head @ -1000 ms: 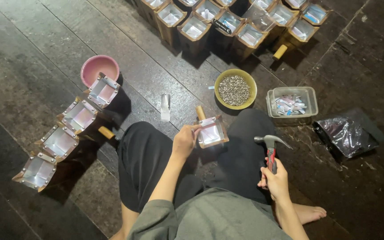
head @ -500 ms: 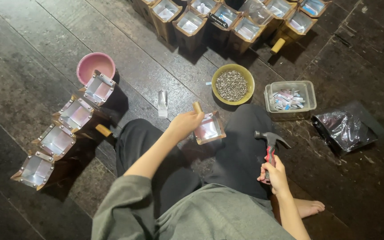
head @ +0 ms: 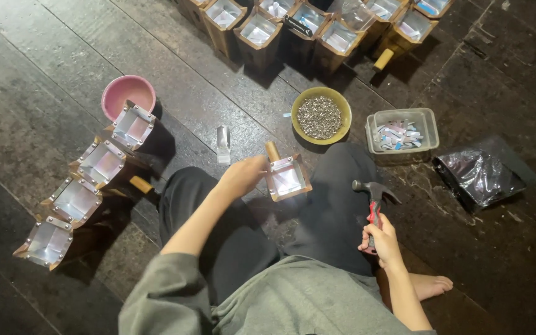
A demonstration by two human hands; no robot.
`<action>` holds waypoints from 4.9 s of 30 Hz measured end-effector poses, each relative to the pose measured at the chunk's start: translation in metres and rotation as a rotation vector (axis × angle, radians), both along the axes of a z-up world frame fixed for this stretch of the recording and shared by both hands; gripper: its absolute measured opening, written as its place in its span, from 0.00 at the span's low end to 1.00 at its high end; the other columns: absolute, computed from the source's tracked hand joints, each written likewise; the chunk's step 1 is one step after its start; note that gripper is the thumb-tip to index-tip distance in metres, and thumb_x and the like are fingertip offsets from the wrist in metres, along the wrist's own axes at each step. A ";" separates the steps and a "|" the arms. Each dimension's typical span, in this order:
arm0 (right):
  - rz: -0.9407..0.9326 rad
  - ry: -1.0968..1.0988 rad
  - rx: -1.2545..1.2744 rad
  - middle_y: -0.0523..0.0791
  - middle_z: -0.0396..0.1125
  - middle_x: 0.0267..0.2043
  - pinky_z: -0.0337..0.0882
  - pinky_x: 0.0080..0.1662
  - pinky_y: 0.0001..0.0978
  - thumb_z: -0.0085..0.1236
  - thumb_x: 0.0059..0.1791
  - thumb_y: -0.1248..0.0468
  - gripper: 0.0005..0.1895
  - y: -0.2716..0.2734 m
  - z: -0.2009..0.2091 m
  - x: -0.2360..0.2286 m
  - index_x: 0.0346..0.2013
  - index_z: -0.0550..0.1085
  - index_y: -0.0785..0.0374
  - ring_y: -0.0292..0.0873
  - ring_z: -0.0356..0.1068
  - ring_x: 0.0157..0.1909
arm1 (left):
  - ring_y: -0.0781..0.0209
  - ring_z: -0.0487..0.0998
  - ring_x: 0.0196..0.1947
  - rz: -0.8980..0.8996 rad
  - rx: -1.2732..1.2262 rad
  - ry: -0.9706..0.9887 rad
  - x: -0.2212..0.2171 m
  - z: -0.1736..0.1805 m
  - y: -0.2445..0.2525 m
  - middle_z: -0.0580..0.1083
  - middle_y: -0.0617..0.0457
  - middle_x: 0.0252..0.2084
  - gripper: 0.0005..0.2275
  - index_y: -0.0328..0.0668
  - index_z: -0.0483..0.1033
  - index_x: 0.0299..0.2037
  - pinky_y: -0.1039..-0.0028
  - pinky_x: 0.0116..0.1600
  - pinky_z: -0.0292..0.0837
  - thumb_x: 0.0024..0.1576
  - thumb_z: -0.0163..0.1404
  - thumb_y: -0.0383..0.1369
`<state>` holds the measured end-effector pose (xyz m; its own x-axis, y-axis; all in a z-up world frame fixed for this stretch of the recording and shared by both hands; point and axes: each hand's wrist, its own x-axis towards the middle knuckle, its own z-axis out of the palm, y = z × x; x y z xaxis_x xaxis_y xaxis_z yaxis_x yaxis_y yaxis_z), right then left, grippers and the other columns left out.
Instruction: Assembling small metal frames by hand using a hammer and small fasteners while sitting on the floor.
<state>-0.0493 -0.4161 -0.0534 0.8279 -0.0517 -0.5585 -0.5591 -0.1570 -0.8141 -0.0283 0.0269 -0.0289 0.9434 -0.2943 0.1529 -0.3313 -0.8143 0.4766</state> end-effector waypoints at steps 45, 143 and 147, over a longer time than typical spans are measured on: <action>0.928 0.121 -0.821 0.71 0.70 0.51 0.73 0.56 0.59 0.60 0.49 0.43 0.36 0.076 0.119 0.062 0.50 0.69 0.76 0.69 0.71 0.58 | 0.51 0.84 0.27 1.016 -0.911 0.061 -0.032 -0.018 -0.090 0.80 0.41 0.37 0.22 0.37 0.55 0.38 0.72 0.27 0.82 0.51 0.63 0.26; 0.510 -0.111 0.168 0.51 0.74 0.26 0.72 0.22 0.18 0.66 0.50 0.67 0.07 0.249 -0.026 0.086 0.38 0.79 0.71 0.35 0.72 0.21 | 0.79 0.66 0.22 0.449 -1.857 0.290 -0.015 -0.109 -0.042 0.80 0.43 0.50 0.27 0.54 0.51 0.39 0.91 0.27 0.63 0.51 0.63 0.18; 0.522 -0.191 0.133 0.49 0.72 0.23 0.71 0.21 0.20 0.67 0.48 0.67 0.06 0.254 -0.021 0.081 0.34 0.79 0.69 0.35 0.72 0.20 | 0.80 0.63 0.22 0.443 -1.852 0.256 -0.010 -0.134 -0.047 0.80 0.43 0.50 0.27 0.54 0.52 0.39 0.93 0.27 0.62 0.51 0.64 0.19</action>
<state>0.0314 -0.1617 -0.0740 0.8119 0.4515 -0.3702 -0.2761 -0.2617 -0.9248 -0.0378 -0.0196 -0.1628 0.9414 0.2806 -0.1872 -0.0657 0.6968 0.7143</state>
